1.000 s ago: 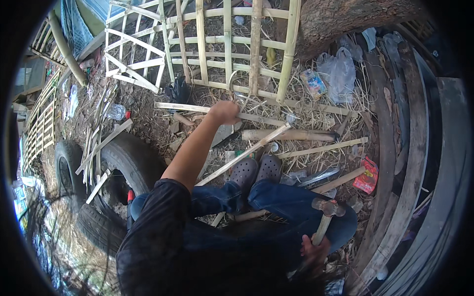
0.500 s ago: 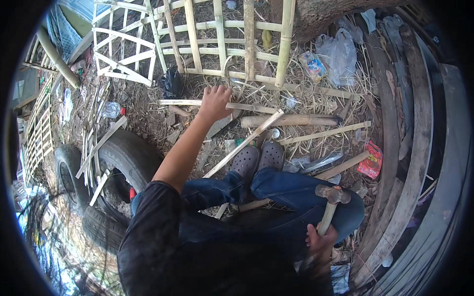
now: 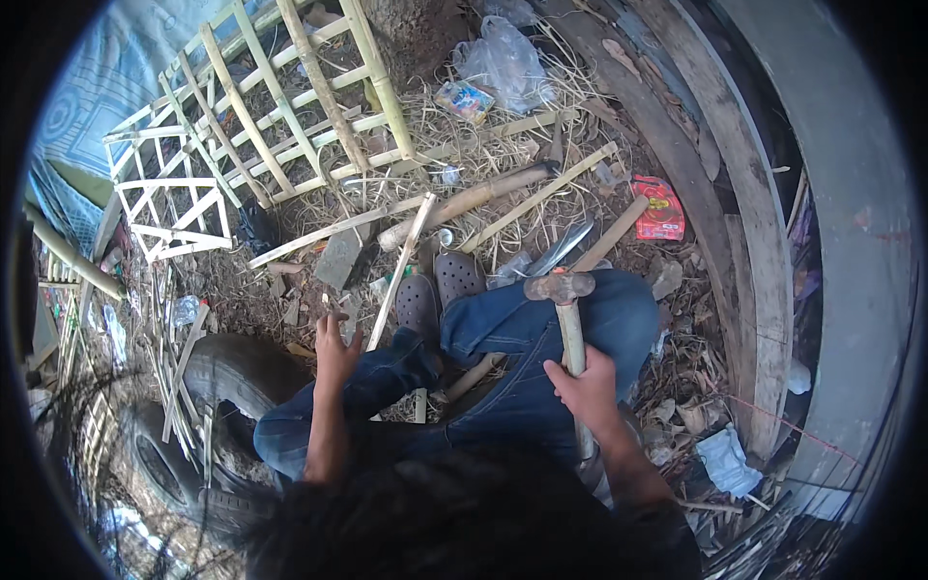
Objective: The person constructs a rectangular bamboo lattice structure by positioning bamboo strips and nailing them together using a hammer.
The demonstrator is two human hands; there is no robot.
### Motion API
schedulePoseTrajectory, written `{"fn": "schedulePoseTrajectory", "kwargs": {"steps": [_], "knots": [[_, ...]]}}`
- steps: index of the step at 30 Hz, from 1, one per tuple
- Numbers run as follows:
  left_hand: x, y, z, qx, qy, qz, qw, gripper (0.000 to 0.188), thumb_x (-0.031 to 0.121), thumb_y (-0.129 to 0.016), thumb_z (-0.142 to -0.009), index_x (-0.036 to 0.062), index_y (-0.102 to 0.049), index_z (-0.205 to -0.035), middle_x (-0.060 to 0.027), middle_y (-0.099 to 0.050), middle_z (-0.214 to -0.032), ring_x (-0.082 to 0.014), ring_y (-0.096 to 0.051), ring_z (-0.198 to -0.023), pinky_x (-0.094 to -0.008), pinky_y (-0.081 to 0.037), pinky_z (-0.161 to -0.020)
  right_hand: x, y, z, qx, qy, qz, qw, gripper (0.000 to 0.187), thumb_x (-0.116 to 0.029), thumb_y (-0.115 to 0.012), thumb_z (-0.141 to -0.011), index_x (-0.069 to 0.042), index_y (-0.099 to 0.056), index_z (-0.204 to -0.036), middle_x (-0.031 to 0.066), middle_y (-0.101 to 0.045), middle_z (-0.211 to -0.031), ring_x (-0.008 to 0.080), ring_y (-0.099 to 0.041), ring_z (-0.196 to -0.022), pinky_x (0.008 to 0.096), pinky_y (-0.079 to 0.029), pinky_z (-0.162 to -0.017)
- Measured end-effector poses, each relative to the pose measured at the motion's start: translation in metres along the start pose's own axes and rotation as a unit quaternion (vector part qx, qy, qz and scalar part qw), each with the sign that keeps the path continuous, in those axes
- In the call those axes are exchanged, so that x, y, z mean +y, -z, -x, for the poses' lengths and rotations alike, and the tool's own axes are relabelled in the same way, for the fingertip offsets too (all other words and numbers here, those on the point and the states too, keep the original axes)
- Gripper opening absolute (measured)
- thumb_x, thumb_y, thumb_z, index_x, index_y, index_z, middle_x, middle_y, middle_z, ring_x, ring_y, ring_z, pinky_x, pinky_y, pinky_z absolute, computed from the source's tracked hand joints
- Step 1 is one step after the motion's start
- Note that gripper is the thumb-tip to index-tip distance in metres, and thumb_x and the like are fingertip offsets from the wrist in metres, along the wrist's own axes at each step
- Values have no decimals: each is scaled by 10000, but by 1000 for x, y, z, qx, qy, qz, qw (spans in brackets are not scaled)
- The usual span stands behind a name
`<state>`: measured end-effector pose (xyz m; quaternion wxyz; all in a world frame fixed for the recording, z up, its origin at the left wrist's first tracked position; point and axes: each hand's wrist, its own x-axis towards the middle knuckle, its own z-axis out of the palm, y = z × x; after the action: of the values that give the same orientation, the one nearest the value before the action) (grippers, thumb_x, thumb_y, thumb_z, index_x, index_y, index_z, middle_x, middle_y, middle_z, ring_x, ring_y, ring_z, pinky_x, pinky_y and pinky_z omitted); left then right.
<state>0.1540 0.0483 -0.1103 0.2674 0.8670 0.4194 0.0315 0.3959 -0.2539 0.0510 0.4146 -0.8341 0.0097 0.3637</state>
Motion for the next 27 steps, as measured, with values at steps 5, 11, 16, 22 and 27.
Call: {"fn": "schedulePoseTrajectory", "kwargs": {"steps": [5, 11, 16, 22, 27], "knots": [[114, 60, 11, -143, -89, 271, 948, 335, 124, -691, -796, 37, -560, -1092, -170, -569, -1150, -356, -523, -1143, -447, -389, -976, 20, 9, 1, 0, 25, -6, 1000, 223, -103, -727, -792, -27, -529, -723, 25, -564, -575, 89, -572, -460, 242, -445, -402], [282, 175, 28, -402, -501, 461, 612, 290, 121, -637, -855, 28, -591, -1126, -151, -611, -1119, -299, -564, -1101, -474, -396, -991, 30, 18, 2, -13, 36, -23, 999, 205, -99, -720, -802, -35, -532, -751, 16, -566, -596, 82, -571, -475, 233, -444, -409], [304, 192, 38, -420, -537, 596, 424, 167, 118, -579, -896, 40, -606, -1041, -144, -631, -1038, -276, -600, -982, -492, -407, -960, 32, 14, 1, -11, 51, -51, 997, 227, -108, -737, -779, -32, -536, -706, 31, -577, -571, 96, -588, -489, 260, -457, -445], [267, 156, 11, -217, -375, 796, 423, 129, 114, -510, -945, 54, -624, -938, -135, -656, -941, -247, -643, -839, -513, -421, -922, 55, 25, -4, -6, 52, -56, 997, 229, -102, -761, -755, -28, -548, -716, 31, -569, -573, 86, -551, -516, 261, -442, -490], [235, -22, -100, -246, -3, 629, 737, 140, 92, -551, -923, 29, -560, -1047, -90, -645, -886, -193, -621, -886, -322, -470, -853, 51, 29, -6, -38, 50, -112, 992, 223, -96, -774, -739, -37, -559, -725, 28, -572, -603, 82, -532, -527, 259, -439, -503]]}}
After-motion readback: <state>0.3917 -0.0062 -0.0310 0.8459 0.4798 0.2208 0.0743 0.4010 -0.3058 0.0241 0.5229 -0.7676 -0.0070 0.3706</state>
